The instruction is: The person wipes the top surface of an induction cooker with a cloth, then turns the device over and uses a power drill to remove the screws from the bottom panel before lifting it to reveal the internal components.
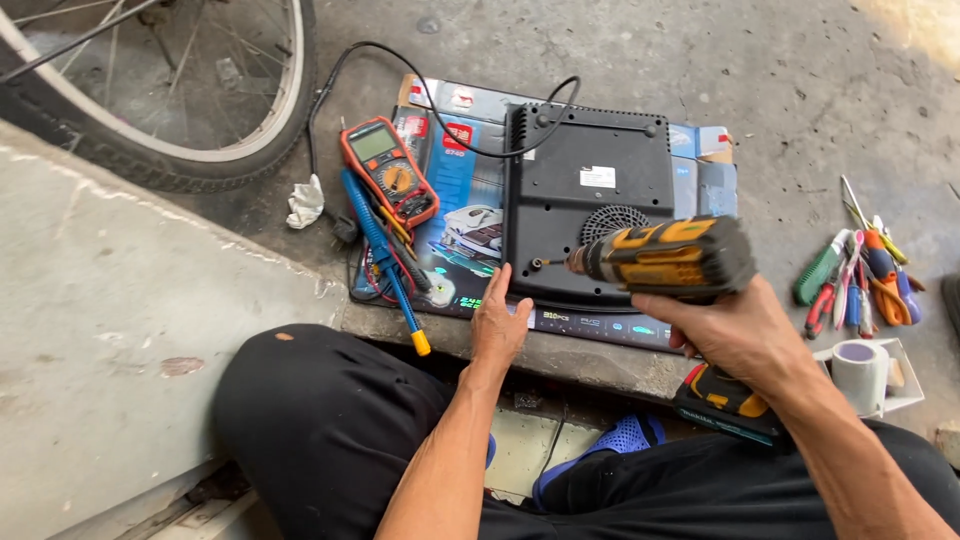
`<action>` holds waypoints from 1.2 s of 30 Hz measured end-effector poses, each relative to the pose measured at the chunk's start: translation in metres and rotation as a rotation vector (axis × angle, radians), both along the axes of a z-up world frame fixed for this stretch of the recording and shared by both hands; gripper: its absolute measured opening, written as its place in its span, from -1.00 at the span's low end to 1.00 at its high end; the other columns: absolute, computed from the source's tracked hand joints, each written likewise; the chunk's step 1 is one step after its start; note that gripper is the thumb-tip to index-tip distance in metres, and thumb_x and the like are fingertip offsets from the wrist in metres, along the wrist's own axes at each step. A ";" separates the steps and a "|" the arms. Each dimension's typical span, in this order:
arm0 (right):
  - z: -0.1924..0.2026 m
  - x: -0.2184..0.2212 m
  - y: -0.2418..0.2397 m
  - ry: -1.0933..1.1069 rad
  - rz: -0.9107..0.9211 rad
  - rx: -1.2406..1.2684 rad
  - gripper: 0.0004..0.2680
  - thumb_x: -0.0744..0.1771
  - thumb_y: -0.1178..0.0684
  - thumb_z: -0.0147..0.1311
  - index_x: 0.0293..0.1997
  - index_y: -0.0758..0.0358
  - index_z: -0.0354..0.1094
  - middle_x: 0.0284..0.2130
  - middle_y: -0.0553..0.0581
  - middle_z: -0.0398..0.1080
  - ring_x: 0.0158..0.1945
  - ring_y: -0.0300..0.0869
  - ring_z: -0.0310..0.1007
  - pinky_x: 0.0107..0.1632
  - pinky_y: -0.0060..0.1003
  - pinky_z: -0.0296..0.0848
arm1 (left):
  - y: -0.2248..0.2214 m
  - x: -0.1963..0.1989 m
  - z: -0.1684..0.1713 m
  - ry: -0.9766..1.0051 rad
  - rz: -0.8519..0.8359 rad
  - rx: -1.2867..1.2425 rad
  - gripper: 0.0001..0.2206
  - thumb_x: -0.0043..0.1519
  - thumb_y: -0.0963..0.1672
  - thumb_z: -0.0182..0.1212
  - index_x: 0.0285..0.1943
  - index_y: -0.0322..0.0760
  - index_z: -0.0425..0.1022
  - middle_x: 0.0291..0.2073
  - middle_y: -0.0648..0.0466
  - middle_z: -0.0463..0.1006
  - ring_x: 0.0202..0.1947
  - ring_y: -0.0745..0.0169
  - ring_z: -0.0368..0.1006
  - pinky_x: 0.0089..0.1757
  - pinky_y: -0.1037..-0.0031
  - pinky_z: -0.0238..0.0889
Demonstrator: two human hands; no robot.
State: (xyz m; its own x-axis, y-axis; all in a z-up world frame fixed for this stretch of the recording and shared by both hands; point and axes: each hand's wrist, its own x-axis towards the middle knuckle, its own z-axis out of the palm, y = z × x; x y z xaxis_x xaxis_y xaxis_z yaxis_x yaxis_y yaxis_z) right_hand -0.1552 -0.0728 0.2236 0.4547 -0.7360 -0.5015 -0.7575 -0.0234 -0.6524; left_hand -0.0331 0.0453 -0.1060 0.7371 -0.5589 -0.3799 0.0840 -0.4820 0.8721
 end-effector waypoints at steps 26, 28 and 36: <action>-0.041 0.054 -0.011 0.213 0.389 -0.185 -0.64 0.28 -0.08 0.38 -0.02 0.52 0.65 -0.69 0.32 0.52 -0.71 -0.09 0.45 -0.57 -0.25 0.44 | -0.006 -0.009 -0.023 -0.068 -0.105 0.089 -0.24 0.37 -0.07 0.28 0.79 0.19 0.04 0.73 0.12 0.09 0.51 -0.32 0.31 0.27 -0.20 0.40; -0.036 0.066 -0.013 0.224 0.464 -0.176 -0.64 0.30 -0.05 0.36 0.03 0.52 0.61 -0.68 0.30 0.51 -0.69 -0.10 0.47 -0.56 -0.30 0.48 | -0.005 -0.009 -0.021 -0.076 -0.109 0.088 -0.25 0.37 -0.06 0.27 0.79 0.15 0.05 0.73 0.11 0.10 0.51 -0.35 0.31 0.26 -0.22 0.40; -0.039 0.083 -0.014 0.358 0.571 -0.084 -0.61 0.26 -0.13 0.40 -0.02 0.47 0.62 -0.43 0.43 0.60 -0.42 0.07 0.65 -0.26 -0.05 0.67 | -0.007 -0.015 -0.017 -0.125 -0.135 0.117 -0.20 0.35 -0.02 0.30 0.80 0.07 0.00 0.75 0.04 0.04 0.51 -0.35 0.30 0.23 -0.23 0.43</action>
State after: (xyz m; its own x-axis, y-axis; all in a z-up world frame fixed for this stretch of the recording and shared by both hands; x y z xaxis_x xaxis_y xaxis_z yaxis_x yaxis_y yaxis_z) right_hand -0.0719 -0.0868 0.1844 0.6002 -0.4725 -0.6454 -0.7802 -0.5236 -0.3422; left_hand -0.0478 0.0382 -0.1233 0.7038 -0.6134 -0.3583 -0.0936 -0.5801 0.8091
